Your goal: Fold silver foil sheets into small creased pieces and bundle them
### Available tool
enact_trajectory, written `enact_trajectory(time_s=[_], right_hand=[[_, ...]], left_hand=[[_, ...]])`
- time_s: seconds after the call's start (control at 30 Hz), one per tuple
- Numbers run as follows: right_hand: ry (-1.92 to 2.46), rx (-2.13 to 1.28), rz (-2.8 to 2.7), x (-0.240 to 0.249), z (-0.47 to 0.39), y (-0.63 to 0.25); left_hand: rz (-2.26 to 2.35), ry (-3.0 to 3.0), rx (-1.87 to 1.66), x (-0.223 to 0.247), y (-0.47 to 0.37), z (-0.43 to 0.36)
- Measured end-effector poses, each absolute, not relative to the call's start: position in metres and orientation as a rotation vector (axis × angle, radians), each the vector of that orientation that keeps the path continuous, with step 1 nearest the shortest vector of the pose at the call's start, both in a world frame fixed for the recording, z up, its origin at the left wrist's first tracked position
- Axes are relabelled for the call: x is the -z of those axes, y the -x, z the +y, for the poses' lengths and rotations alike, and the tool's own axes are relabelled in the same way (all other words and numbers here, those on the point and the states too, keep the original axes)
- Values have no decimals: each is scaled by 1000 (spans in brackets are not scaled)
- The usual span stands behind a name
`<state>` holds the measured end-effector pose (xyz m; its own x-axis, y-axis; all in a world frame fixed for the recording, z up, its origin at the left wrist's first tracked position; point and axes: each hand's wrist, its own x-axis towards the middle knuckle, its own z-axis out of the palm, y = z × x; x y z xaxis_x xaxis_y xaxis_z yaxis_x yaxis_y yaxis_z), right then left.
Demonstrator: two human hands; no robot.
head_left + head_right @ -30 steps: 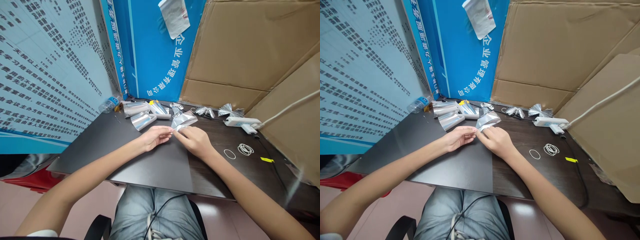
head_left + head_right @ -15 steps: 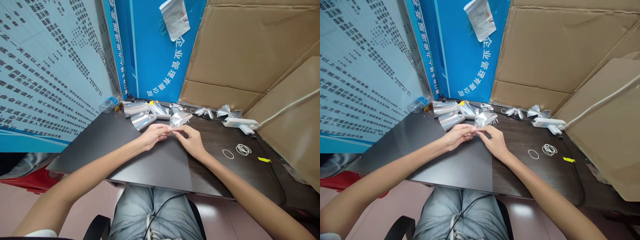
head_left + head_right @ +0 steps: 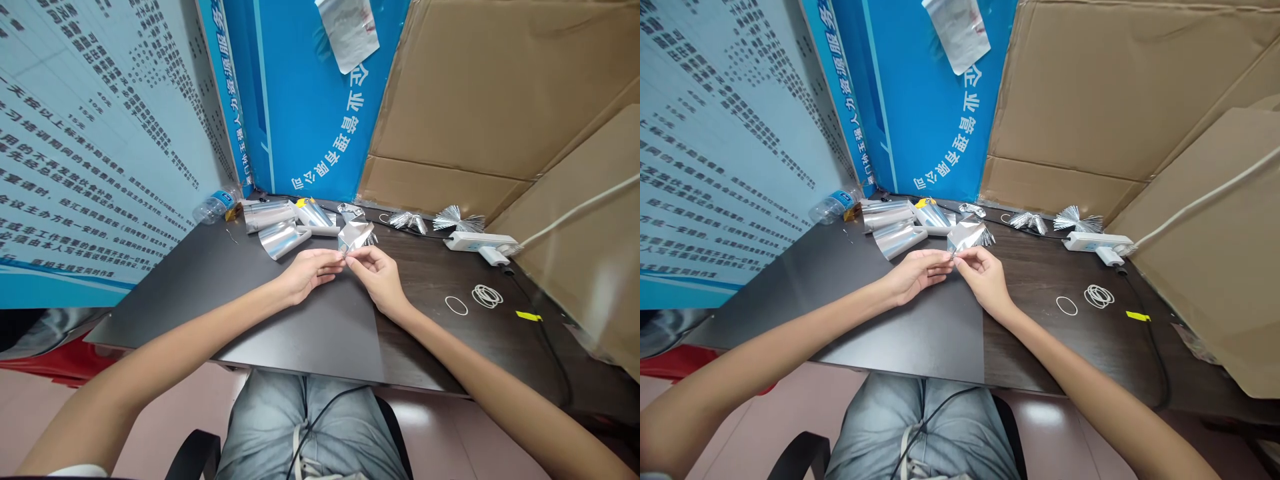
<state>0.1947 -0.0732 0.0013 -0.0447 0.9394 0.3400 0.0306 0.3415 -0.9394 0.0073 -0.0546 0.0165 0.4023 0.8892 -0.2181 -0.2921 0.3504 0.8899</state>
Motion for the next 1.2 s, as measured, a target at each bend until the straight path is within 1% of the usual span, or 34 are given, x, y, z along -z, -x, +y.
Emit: enact_trajectory(time_s=[0.13,0.53,1.2], right_hand=[[961,-957,-1419,-2,-73,-196],[947,-1008,-1282,-4,-72,-192],[942,-1029,-1292,-2,-67,-198]], left_hand=[[844,-906,-866,-19,-5,-52],[825,-1002,-970,-16,-9,-56],[763,-906,-941,-11,-8,-52]])
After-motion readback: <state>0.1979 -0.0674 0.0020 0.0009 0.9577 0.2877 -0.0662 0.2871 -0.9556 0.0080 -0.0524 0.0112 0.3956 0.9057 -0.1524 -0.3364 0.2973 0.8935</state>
